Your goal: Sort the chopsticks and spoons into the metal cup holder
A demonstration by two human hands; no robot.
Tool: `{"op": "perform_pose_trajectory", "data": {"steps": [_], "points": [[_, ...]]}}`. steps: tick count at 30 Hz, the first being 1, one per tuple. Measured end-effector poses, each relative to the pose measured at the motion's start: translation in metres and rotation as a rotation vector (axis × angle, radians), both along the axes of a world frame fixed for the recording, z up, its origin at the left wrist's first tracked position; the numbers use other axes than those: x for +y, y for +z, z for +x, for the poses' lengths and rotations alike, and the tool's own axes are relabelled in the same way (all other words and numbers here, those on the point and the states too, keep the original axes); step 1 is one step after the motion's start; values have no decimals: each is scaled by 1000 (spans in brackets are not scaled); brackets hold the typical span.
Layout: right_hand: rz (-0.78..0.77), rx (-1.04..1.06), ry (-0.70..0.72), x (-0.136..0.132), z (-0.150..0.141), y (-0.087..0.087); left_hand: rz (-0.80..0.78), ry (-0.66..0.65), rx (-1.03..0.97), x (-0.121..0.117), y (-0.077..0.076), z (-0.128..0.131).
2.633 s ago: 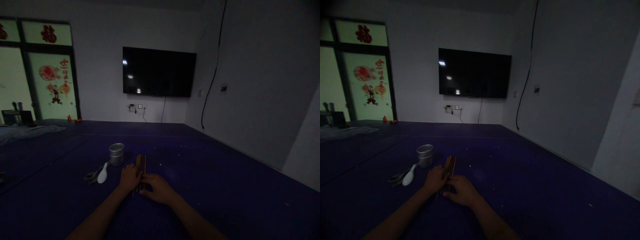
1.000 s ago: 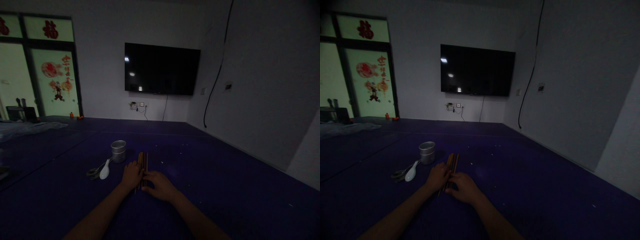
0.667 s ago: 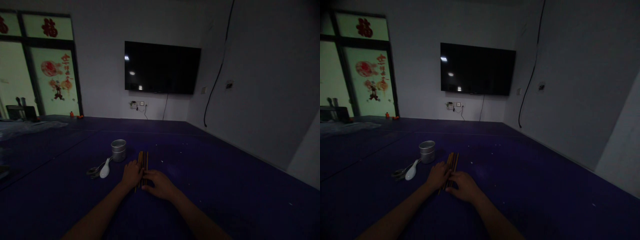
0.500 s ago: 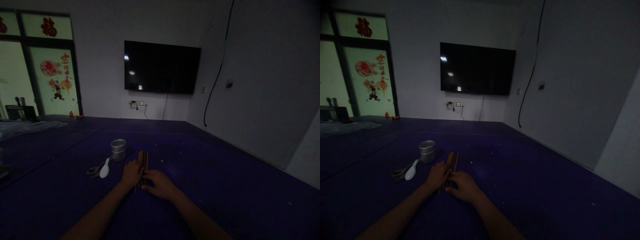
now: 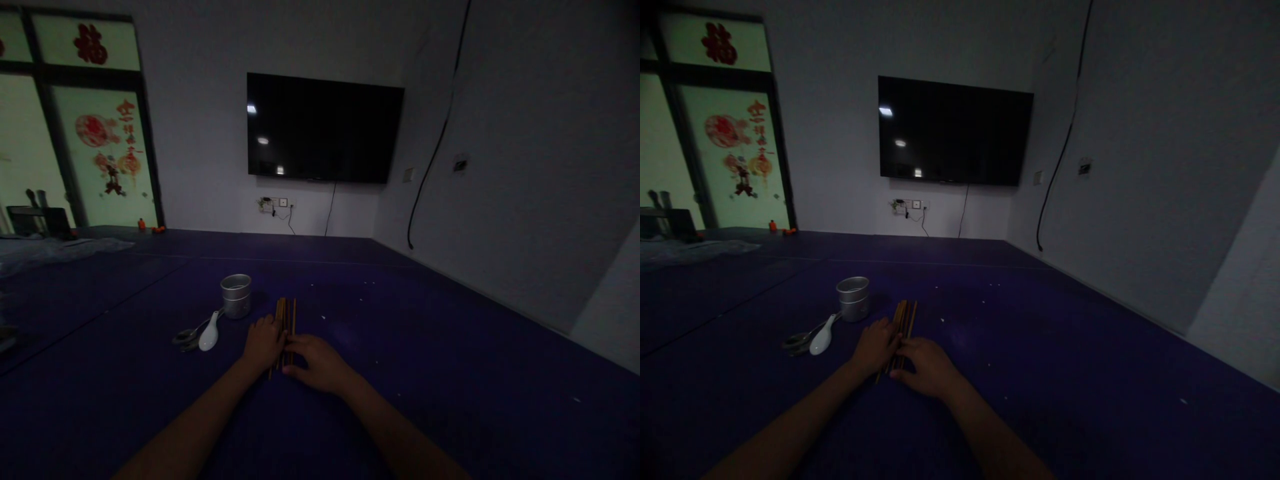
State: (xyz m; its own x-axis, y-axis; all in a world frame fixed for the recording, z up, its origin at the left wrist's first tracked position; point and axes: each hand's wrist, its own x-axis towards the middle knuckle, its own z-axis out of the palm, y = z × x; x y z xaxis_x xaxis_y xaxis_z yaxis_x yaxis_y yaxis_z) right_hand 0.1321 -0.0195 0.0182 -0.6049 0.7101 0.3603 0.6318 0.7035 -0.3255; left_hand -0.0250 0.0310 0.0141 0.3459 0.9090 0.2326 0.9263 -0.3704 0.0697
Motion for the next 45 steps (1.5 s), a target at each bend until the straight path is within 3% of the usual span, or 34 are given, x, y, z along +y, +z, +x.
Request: {"op": "perform_pose_trajectory", "data": {"steps": [19,45], "points": [[12,-37,-22,-2,0,-1,8,4,-23,-2,2,0],[-40,86,10,-1,-1,-2,2,44,-42,3,1,-2]]}}
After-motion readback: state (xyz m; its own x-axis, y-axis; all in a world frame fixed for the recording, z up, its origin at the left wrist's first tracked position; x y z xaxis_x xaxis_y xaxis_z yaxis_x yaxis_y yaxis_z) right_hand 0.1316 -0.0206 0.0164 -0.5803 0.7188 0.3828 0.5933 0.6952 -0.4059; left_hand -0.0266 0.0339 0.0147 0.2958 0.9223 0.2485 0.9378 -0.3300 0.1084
